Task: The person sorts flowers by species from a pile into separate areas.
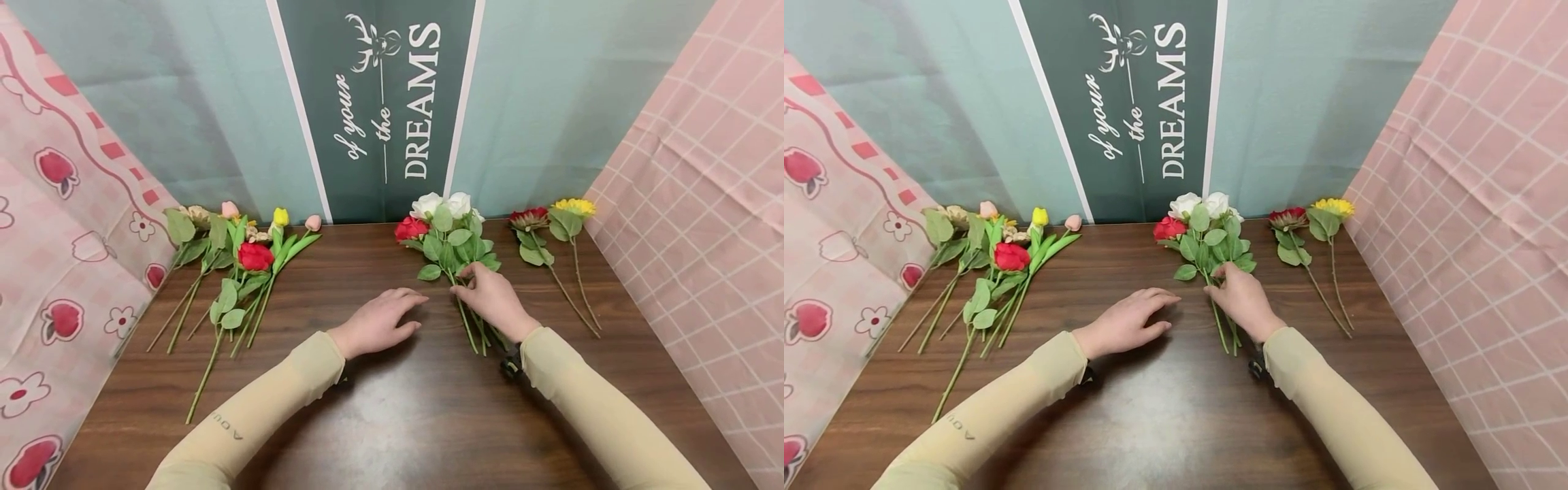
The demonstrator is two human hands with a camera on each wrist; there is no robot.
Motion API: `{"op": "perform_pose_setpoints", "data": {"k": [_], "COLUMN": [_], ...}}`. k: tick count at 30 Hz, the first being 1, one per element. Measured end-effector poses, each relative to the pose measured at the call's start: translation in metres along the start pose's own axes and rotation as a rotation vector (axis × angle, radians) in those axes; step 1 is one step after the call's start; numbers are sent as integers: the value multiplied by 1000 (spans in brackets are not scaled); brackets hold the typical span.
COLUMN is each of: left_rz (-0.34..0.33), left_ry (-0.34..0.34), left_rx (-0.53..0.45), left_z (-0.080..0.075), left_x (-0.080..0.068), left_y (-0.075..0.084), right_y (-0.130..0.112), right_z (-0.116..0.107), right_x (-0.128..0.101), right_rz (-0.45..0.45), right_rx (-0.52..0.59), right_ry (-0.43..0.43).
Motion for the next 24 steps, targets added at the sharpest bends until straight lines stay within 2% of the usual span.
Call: {"op": "perform_pose_setpoints", "data": {"k": [4,7,10,13,16,19,22,24], "left_rz": [-25,-51,-90,-143,-219,-312,-441,-546], "left_ry": [14,35,66,111,164,219,245,229], "left_rx": [10,33,63,101,154,202,228,228], "left_z": [-6,-12,-22,-38,-59,-86,-116,-132], "left_x": [-6,-14,-28,-49,-82,-124,-173,-204], "left_y": [-7,-15,-26,-40,-59,-80,-103,-116], "right_y": [-7,-18,-33,-52,-72,-90,-106,-117], "right_z": [-9,-10,-6,2,17,36,57,72], "right_x": [-3,-7,-14,-24,-36,-49,-60,-66], "right_rz": [-58,-113,-187,-279,-367,-451,-539,-597], "right_rx": [-20,-25,-34,-61,-114,-170,-219,-247], "right_ry": [75,93,84,68,40,-7,-62,-105]}}
Point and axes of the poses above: each hand's wrist, its own x-axis towards the middle knuckle, its own z-axis out of the palm, y = z × x, the point moved 7 cm from there along x, towards the middle knuckle, and after that the axes turned 9 degrees about z, right-handed, at the moved point
